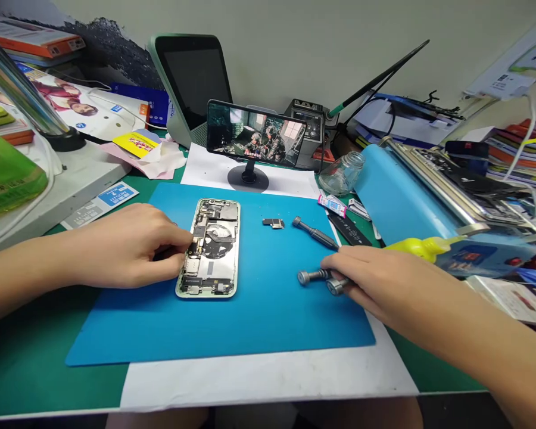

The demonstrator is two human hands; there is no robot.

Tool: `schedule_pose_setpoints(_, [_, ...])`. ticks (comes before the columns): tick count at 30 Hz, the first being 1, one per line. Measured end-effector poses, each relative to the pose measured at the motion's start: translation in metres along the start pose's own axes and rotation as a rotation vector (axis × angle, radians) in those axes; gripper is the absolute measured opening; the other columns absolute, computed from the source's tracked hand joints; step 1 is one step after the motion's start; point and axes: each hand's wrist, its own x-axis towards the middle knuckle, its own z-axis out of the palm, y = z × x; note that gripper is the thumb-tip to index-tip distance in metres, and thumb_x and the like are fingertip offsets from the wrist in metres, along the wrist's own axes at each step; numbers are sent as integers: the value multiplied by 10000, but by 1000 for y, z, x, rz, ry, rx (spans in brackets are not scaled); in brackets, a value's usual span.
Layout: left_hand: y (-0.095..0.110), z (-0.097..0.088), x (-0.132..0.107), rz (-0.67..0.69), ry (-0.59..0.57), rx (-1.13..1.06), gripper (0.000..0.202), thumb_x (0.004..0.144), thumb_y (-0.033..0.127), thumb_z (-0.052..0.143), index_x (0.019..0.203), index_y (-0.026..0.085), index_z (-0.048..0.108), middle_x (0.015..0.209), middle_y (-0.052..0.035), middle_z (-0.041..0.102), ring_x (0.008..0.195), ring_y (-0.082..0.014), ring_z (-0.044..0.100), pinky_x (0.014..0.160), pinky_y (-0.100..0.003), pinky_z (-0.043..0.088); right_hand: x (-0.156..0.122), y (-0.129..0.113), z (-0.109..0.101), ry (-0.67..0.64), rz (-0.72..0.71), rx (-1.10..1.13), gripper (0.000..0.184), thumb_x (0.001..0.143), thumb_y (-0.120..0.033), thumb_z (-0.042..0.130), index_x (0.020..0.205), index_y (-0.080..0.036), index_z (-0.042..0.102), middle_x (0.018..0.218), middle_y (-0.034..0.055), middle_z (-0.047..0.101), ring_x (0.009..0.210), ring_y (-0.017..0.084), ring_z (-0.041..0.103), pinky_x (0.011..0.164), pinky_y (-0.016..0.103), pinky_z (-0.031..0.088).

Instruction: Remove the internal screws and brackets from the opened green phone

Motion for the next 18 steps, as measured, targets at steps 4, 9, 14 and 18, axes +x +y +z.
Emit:
schedule_pose_setpoints(4, [1, -1, 0, 1, -11, -9, 301, 890, 295, 511, 614, 193, 444, 504, 24, 406, 462, -114, 318, 510, -319, 196, 6, 2, 8, 35, 46, -10, 389, 990, -526, 448, 1127, -322, 751, 963, 90, 720, 877, 241, 714, 658, 330, 562])
schedule_pose_setpoints(9, [3, -3, 0, -5, -16, -17, 308, 896, 296, 519, 618, 194, 435, 514, 24, 411, 469, -117, 325, 517, -314, 208, 13, 3, 19, 89, 116, -46, 464, 1005, -594, 416, 1146, -270, 717, 990, 146, 670, 1004, 307, 684, 723, 372, 561])
schedule_pose_setpoints(14, [3, -2, 0, -8, -7, -7, 305, 888, 294, 518, 610, 194, 441, 507, 24, 400, 464, -118, 308, 509, -318, 193, 17, 9, 25, 35, 154, -91, 430, 1021, -573, 505, 1147, -200, 677, 1091, 129, 649, 967, 195, 653, 801, 323, 579])
schedule_pose_setpoints(18, [2, -2, 0, -15, -22, -6, 311, 896, 307, 503, 612, 195, 441, 505, 26, 395, 463, -118, 304, 511, -318, 198, 24, 13, 23, -66, 236, -138, 410, 1028, -517, 557, 1253, -181, 625, 1176, 89, 630, 971, 121, 613, 859, 291, 589])
